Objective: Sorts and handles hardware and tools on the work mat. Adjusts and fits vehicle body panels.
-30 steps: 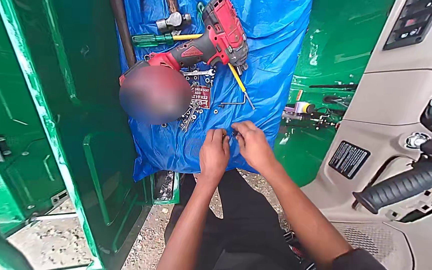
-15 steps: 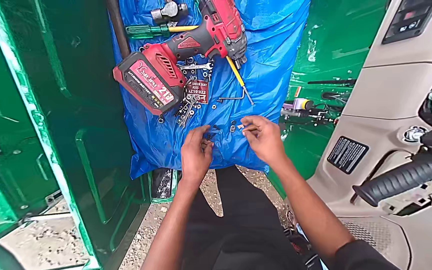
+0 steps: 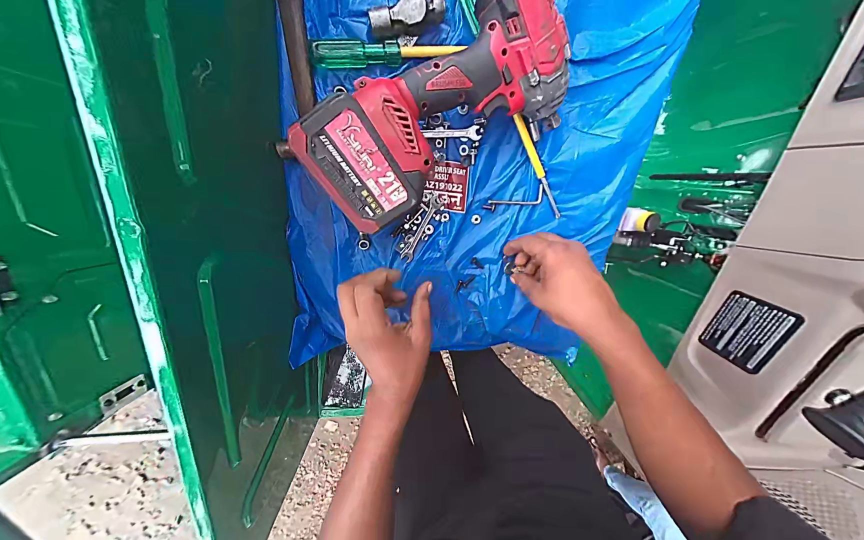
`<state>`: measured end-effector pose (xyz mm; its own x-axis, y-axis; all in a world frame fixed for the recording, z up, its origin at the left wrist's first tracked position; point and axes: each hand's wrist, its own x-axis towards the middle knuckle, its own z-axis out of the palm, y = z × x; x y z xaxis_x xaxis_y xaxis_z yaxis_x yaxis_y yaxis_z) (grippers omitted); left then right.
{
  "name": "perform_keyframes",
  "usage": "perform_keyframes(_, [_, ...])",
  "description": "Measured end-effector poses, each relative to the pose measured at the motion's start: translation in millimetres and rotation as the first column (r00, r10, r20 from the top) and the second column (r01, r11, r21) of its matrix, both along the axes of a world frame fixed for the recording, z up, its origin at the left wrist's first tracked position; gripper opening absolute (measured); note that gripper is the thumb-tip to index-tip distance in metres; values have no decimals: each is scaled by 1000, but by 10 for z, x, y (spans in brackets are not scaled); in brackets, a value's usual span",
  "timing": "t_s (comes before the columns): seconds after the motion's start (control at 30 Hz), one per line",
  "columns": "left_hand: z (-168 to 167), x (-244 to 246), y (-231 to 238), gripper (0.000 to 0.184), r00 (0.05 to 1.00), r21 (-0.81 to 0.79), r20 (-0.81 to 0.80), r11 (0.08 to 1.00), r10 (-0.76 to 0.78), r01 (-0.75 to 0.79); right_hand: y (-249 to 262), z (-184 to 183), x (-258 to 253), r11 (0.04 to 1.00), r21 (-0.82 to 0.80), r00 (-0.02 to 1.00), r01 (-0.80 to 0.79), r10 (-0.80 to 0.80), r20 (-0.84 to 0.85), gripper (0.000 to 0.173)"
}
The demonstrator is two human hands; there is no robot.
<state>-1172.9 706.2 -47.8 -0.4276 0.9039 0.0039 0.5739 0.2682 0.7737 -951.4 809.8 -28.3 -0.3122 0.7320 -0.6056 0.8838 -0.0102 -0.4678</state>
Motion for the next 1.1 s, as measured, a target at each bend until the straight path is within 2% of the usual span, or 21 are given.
perform_keyframes(0.07, [93, -217, 136, 69, 999, 43, 21, 999, 32, -33, 41, 54, -43, 1000, 27, 1000, -11, 10, 25, 31])
perform_keyframes(0.13, [173, -433, 334, 92, 1000, 43, 16, 999, -14, 13, 33, 55, -113, 995, 100, 999, 1, 3, -39, 25])
perform_keyframes(0.2, [207, -605, 595, 107, 993, 11, -60, 995, -98, 99, 14, -13, -159, 989, 143, 992, 40, -22, -121, 22])
perform_keyframes(0.3, [227, -724, 983, 129, 970, -176, -119, 966, -211, 189, 10, -194, -146, 985, 132, 977, 116, -90, -191, 20])
perform_keyframes(0.37, [210, -756, 1109, 135, 948, -270, -161, 936, -273, 224, -26, -321, -124, 971, 147, 962, 187, -151, -227, 17])
perform_keyframes(0.47, [179, -756, 1169, 125, 915, -230, -231, 932, -332, 280, -144, -496, -136, 913, 307, 954, 270, -209, -216, 13])
perform_keyframes(0.57, [388, -764, 1224, 113, 879, -132, -327, 938, -346, 320, -212, -697, -186, 803, 535, 960, 263, -163, -228, 14])
perform_keyframes(0.63, [650, -773, 1356, 105, 828, -126, -399, 918, -394, 376, -264, -733, -185, 781, 561, 956, 274, -160, -244, 15])
perform_keyframes(0.73, [903, -821, 1830, 96, 748, -167, -447, 867, -491, 469, -233, -681, -179, 818, 501, 952, 283, -176, -250, 16])
perform_keyframes(0.83, [924, -815, 2392, 91, 712, -248, -355, 795, -606, 554, -110, -524, -206, 838, 439, 935, 326, -216, -281, 19])
perform_keyframes(0.97, [803, -963, 2859, 57, 743, -343, -148, 738, -653, 581, 301, -387, -378, 784, 541, 932, 305, -129, -338, 18])
perform_keyframes(1.03, [680, -1035, 3027, 46, 702, -402, -32, 652, -712, 643, 585, -476, -448, 779, 590, 953, 213, -31, -302, 21])
perform_keyframes(1.1, [640, -1068, 3151, 44, 684, -445, -37, 625, -728, 641, 843, -546, -527, 794, 606, 976, 55, 85, -200, 26])
